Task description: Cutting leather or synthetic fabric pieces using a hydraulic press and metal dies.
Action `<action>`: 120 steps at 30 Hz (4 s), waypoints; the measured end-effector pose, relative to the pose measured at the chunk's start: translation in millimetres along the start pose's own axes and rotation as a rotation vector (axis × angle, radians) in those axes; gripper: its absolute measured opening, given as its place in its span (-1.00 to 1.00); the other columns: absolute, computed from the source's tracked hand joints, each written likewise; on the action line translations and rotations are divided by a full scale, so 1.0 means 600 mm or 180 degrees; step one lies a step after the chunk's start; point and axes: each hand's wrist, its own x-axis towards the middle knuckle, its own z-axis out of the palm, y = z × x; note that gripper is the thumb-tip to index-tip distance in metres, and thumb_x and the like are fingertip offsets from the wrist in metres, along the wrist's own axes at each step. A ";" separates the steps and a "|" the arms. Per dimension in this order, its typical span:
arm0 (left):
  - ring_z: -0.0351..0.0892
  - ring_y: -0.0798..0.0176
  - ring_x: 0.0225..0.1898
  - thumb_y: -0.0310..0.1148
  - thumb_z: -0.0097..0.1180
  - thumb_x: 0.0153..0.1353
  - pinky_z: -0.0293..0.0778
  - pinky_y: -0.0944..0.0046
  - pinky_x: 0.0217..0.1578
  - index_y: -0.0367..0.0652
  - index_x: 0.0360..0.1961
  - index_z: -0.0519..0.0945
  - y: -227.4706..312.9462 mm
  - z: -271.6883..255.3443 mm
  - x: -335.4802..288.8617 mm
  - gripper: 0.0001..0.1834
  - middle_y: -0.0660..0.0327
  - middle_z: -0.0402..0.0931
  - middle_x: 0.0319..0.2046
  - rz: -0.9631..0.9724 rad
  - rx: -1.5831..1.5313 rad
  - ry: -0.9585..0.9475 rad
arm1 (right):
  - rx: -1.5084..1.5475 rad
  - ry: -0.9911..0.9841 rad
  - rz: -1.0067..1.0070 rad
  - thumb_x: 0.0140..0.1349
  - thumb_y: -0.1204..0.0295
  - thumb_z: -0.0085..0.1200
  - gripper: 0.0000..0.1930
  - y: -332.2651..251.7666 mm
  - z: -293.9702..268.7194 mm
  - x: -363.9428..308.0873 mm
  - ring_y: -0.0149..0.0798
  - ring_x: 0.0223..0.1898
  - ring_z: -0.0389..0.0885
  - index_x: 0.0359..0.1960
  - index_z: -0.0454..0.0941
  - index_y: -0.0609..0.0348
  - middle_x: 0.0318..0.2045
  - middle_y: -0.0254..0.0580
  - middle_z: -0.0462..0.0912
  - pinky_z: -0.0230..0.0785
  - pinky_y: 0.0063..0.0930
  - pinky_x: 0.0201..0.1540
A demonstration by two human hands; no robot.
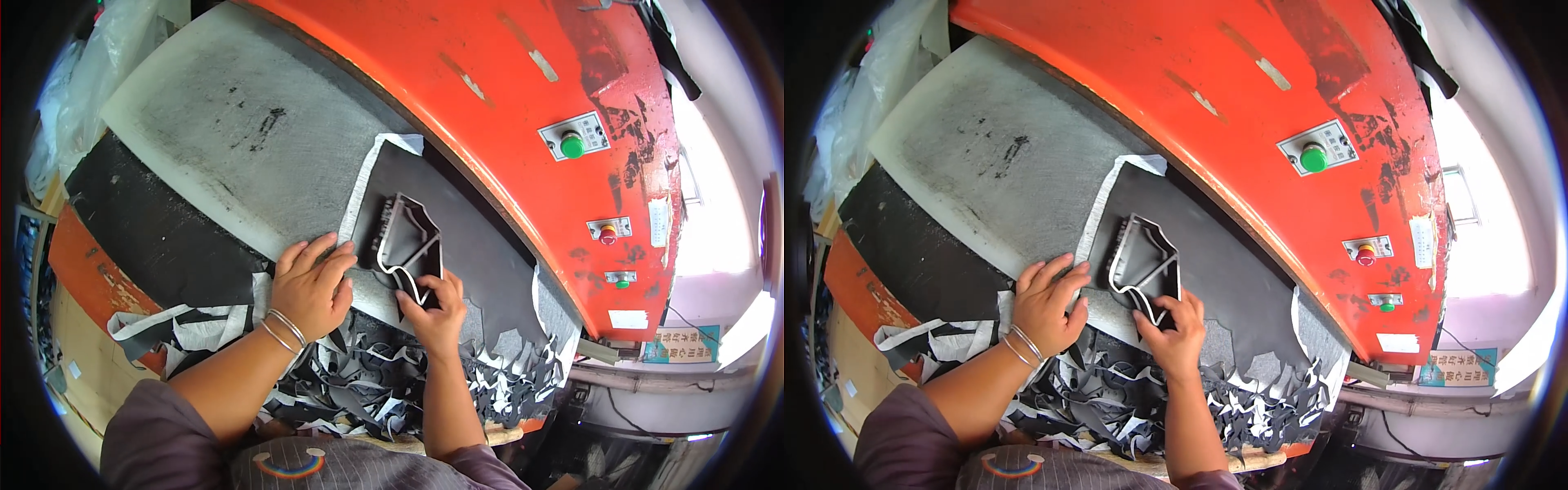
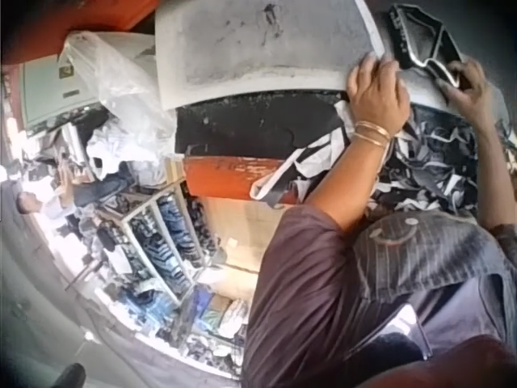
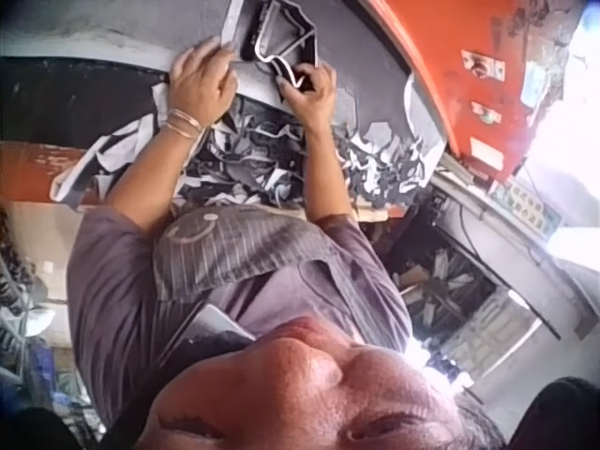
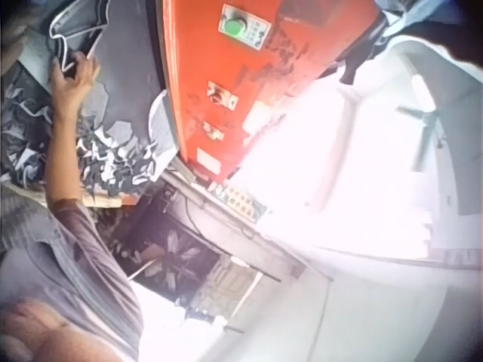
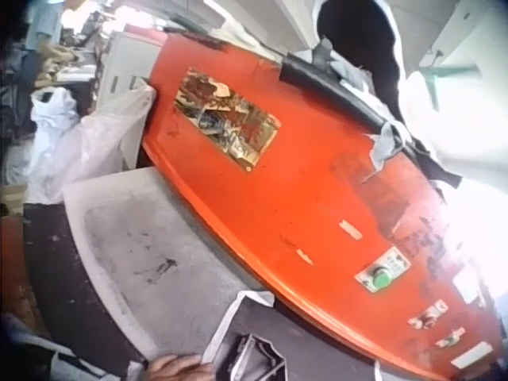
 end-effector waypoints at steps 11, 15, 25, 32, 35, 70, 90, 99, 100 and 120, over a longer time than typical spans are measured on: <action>0.33 0.16 0.20 -0.33 0.09 0.07 0.02 0.01 0.23 -0.15 0.13 0.35 0.001 -0.018 -0.036 -0.46 0.16 0.56 -0.01 -0.0182 -0.0133 -0.0209 | -0.0467 -0.0479 -0.0247 -0.07 0.24 0.36 -0.13 -0.009 0.012 -0.029 0.06 0.03 0.48 0.29 0.20 0.24 0.06 0.12 0.48 0.06 -0.10 0.29; 0.30 0.16 0.21 -0.35 0.07 0.06 -0.01 0.00 0.24 -0.20 0.23 0.25 0.003 -0.026 -0.027 -0.34 0.14 0.56 -0.03 -0.0250 -0.0011 -0.0249 | -0.0616 -0.0497 -0.0164 -0.01 0.21 0.29 -0.14 -0.023 0.014 -0.022 0.01 -0.05 0.51 0.31 0.16 0.31 -0.02 0.07 0.51 0.04 -0.08 0.31; 0.33 0.20 0.19 -0.40 0.09 -0.03 0.03 0.01 0.23 -0.19 0.13 0.36 0.006 -0.017 -0.030 -0.40 0.21 0.57 0.00 -0.0316 -0.0219 -0.0187 | -0.0709 -0.0261 -0.0304 -0.08 0.28 0.26 -0.16 -0.011 0.022 -0.035 0.09 0.00 0.47 0.26 0.19 0.37 -0.06 0.10 0.52 0.10 -0.06 0.26; 0.37 0.22 0.17 -0.41 0.10 -0.05 0.07 0.03 0.20 -0.16 0.05 0.40 0.016 -0.020 -0.015 -0.47 0.28 0.62 -0.09 -0.0198 -0.0147 0.0066 | -0.0683 -0.0214 -0.0336 -0.07 0.28 0.22 -0.18 -0.018 0.009 -0.024 0.13 0.07 0.44 0.25 0.20 0.41 0.01 0.21 0.48 0.11 -0.04 0.25; 0.37 0.22 0.16 -0.41 0.09 -0.04 0.07 0.04 0.19 -0.16 0.05 0.40 0.027 -0.017 -0.015 -0.47 0.27 0.62 -0.08 -0.0096 -0.0073 0.0017 | -0.0674 -0.0201 -0.0414 -0.06 0.27 0.22 -0.19 -0.008 0.002 -0.034 0.14 0.09 0.43 0.25 0.20 0.41 0.04 0.23 0.46 0.11 -0.03 0.26; 0.32 0.13 0.23 -0.58 -0.05 0.09 0.12 0.10 0.22 -0.33 0.20 0.25 0.003 0.024 0.082 -0.42 0.14 0.48 0.12 -0.0434 0.0195 -0.0540 | -0.0714 -0.0296 -0.0523 -0.04 0.26 0.22 -0.17 0.006 -0.015 -0.039 0.14 0.16 0.36 0.28 0.16 0.36 0.11 0.22 0.42 0.05 0.01 0.29; 0.64 0.10 -0.15 -0.39 0.07 0.13 0.50 0.17 -0.09 -0.23 -0.08 0.57 0.196 -0.060 0.045 -0.68 0.03 0.64 -0.21 -0.0985 -0.1632 -0.0424 | 0.1159 0.2162 0.0790 0.37 0.24 -0.06 -0.41 0.148 -0.368 -0.200 -0.14 0.30 0.22 0.32 0.14 0.31 0.27 0.02 0.28 0.00 -0.26 0.34; 0.64 0.27 -0.53 -0.14 0.12 0.21 0.52 0.30 -0.40 -0.28 -0.49 0.64 0.371 -0.088 0.178 -0.63 0.17 0.62 -0.61 0.0659 -0.1199 -0.1099 | 0.0655 0.4391 0.0521 0.43 0.02 -0.36 -0.32 0.261 -0.602 -0.029 0.07 0.39 0.04 0.33 0.07 0.40 0.36 0.23 0.08 -0.12 -0.17 0.40; 0.64 0.27 -0.53 -0.14 0.12 0.21 0.52 0.30 -0.40 -0.28 -0.49 0.64 0.397 -0.100 0.210 -0.63 0.17 0.62 -0.61 0.0634 -0.1208 -0.1114 | 0.0030 0.4404 0.0769 0.43 0.01 -0.37 -0.31 0.268 -0.642 -0.009 0.08 0.39 0.03 0.34 0.04 0.40 0.36 0.23 0.06 -0.12 -0.17 0.40; 0.59 0.06 -0.21 -0.03 0.05 0.14 0.53 0.06 -0.24 -0.03 -0.48 0.69 0.314 -0.205 -0.235 -0.66 0.20 0.60 -0.38 0.0122 0.0685 -0.2157 | -0.0838 -0.0907 -0.0864 -0.12 0.19 0.38 -0.44 -0.135 -0.227 -0.425 -0.01 -0.21 0.55 -0.05 0.55 0.16 -0.30 -0.09 0.58 0.42 -0.22 -0.14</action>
